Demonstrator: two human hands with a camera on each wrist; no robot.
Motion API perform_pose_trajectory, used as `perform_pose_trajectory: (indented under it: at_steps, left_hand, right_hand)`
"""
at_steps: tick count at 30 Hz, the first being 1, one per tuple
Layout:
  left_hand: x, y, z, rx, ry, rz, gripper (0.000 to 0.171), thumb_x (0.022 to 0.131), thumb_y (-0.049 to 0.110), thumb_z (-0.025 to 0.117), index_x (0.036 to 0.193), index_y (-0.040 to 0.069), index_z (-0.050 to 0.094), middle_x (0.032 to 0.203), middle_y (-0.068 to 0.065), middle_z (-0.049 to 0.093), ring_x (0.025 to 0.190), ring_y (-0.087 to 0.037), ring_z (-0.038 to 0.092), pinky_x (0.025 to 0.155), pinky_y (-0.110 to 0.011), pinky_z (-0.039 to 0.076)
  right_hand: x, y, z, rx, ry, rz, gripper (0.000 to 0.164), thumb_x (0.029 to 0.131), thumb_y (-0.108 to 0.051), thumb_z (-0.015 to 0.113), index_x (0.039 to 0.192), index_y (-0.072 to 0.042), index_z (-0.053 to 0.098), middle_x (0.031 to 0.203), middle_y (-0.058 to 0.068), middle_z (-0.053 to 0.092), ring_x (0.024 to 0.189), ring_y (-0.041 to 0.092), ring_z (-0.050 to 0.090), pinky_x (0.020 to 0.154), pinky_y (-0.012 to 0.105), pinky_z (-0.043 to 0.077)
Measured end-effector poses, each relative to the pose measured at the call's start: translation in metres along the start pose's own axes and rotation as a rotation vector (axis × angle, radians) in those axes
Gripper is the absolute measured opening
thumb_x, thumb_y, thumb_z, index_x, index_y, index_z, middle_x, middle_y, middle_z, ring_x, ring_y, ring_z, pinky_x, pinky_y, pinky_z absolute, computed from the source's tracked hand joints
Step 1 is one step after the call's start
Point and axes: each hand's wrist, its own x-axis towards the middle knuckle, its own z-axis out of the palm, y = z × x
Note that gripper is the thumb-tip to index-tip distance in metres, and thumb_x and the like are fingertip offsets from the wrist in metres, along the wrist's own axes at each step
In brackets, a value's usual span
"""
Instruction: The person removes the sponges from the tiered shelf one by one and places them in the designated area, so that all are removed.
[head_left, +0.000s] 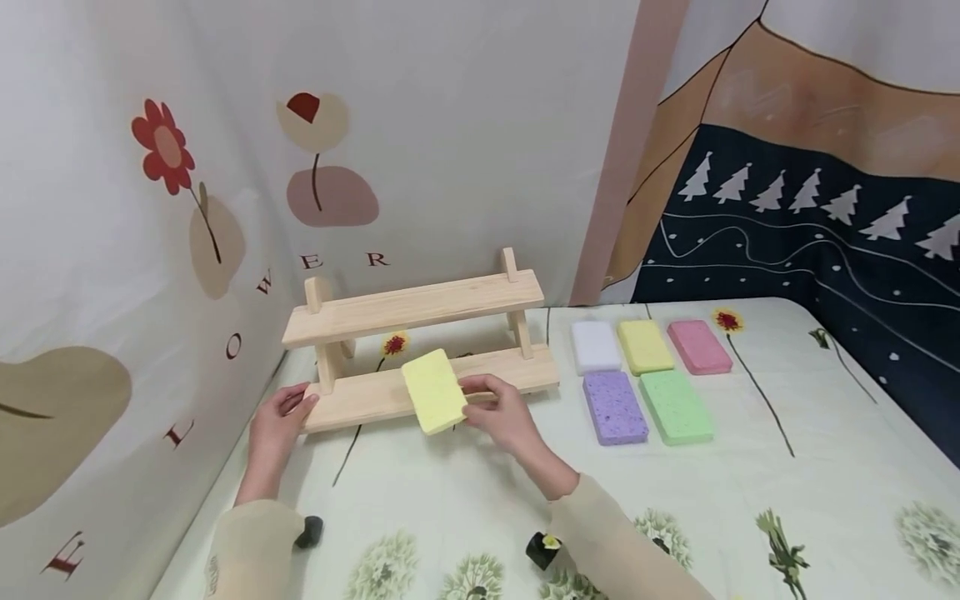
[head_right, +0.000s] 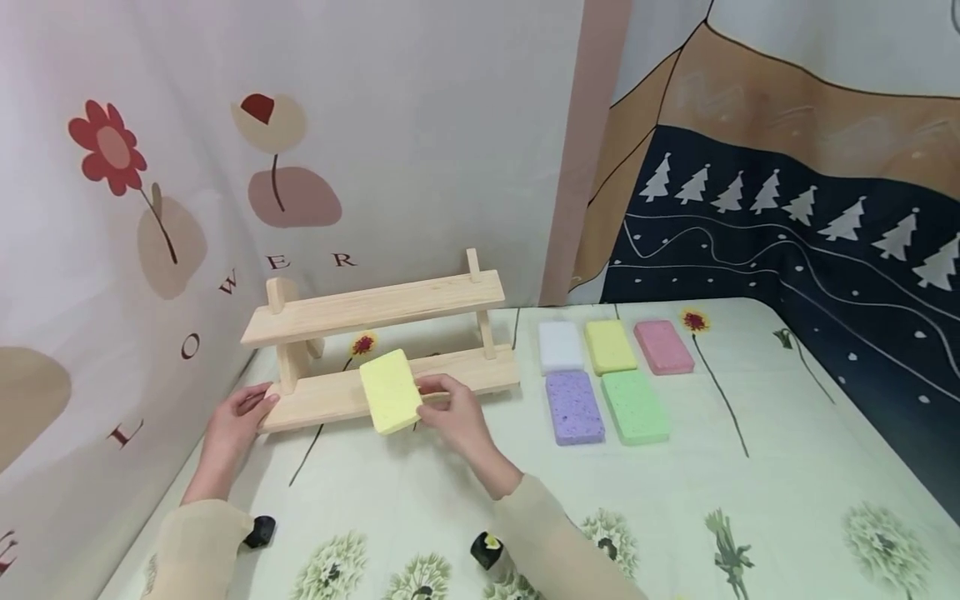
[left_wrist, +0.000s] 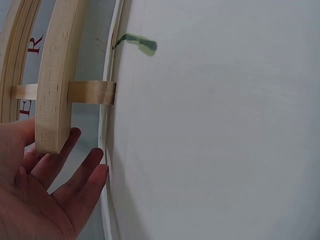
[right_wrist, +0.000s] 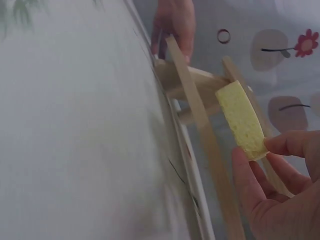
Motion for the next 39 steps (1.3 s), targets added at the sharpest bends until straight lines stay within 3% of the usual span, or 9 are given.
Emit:
perform_pose_trajectory:
  at_steps: [6,11,17,21,25,29,32,39]
  left_hand:
    - [0.004,-0.001,-0.004,0.022,-0.011,0.019,0.055,0.103,0.037,0.052,0.148,0.005,0.045,0.150,-0.024,0.046,0.138,-0.040,0.047,0.109,-0.051,0.043]
    - [0.006,-0.003,-0.008,0.014,-0.006,-0.006,0.056,0.104,0.037,0.051,0.149,0.005,0.043,0.152,-0.024,0.045,0.138,-0.040,0.047,0.110,-0.051,0.043]
    - [0.008,-0.005,-0.013,0.020,0.003,-0.018,0.057,0.104,0.039,0.050,0.149,0.005,0.042,0.152,-0.024,0.045,0.137,-0.039,0.047,0.108,-0.051,0.045]
    - [0.009,-0.007,-0.015,0.026,0.009,-0.007,0.057,0.104,0.039,0.050,0.148,0.005,0.043,0.151,-0.024,0.046,0.135,-0.038,0.049,0.106,-0.049,0.046]
    - [0.009,-0.010,-0.014,0.019,0.014,-0.012,0.057,0.103,0.038,0.052,0.148,0.005,0.044,0.150,-0.025,0.047,0.135,-0.038,0.050,0.105,-0.048,0.047]
    - [0.007,-0.011,-0.015,0.033,0.021,-0.011,0.055,0.103,0.038,0.052,0.148,0.005,0.045,0.150,-0.024,0.048,0.135,-0.037,0.050,0.105,-0.048,0.048]
    - [0.005,-0.010,-0.017,0.031,0.006,0.008,0.055,0.103,0.036,0.052,0.147,0.004,0.044,0.150,-0.025,0.047,0.136,-0.039,0.049,0.106,-0.049,0.047]
    - [-0.003,-0.012,-0.021,0.068,-0.002,0.020,0.053,0.103,0.033,0.053,0.146,0.002,0.046,0.149,-0.026,0.048,0.135,-0.039,0.049,0.106,-0.048,0.045]
  right_hand:
    - [-0.010,-0.006,-0.035,0.010,0.027,0.006,0.037,0.090,0.006,0.061,0.127,0.002,0.061,0.126,0.024,0.061,0.097,0.023,0.071,0.082,0.034,0.062]
    - [-0.015,-0.014,-0.063,-0.008,0.049,0.014,0.038,0.090,0.004,0.060,0.128,0.004,0.060,0.128,0.025,0.060,0.094,0.016,0.069,0.082,0.029,0.061]
    - [-0.022,-0.025,-0.112,-0.098,0.105,-0.002,0.041,0.093,0.001,0.058,0.134,0.003,0.055,0.136,0.026,0.056,0.096,0.014,0.068,0.084,0.026,0.060]
    - [-0.032,-0.030,-0.151,-0.136,0.182,0.004,0.044,0.095,-0.001,0.056,0.139,0.003,0.051,0.139,0.025,0.053,0.094,0.004,0.066,0.084,0.022,0.059]
    - [-0.047,-0.029,-0.192,-0.135,0.260,-0.003,0.045,0.096,-0.003,0.057,0.139,0.005,0.049,0.127,0.005,0.058,0.093,-0.006,0.063,0.084,0.018,0.058]
    - [-0.063,-0.023,-0.231,-0.161,0.332,0.020,0.037,0.098,-0.008,0.059,0.135,-0.003,0.055,0.111,-0.019,0.055,0.093,-0.009,0.060,0.081,0.014,0.057]
    - [-0.075,-0.015,-0.257,-0.208,0.392,0.085,0.035,0.099,-0.011,0.058,0.134,-0.011,0.056,0.107,-0.024,0.053,0.090,-0.011,0.058,0.079,0.013,0.057]
    - [-0.099,0.008,-0.304,-0.294,0.436,0.226,0.042,0.102,-0.019,0.054,0.143,-0.011,0.049,0.103,-0.029,0.048,0.084,-0.017,0.059,0.075,0.013,0.057]
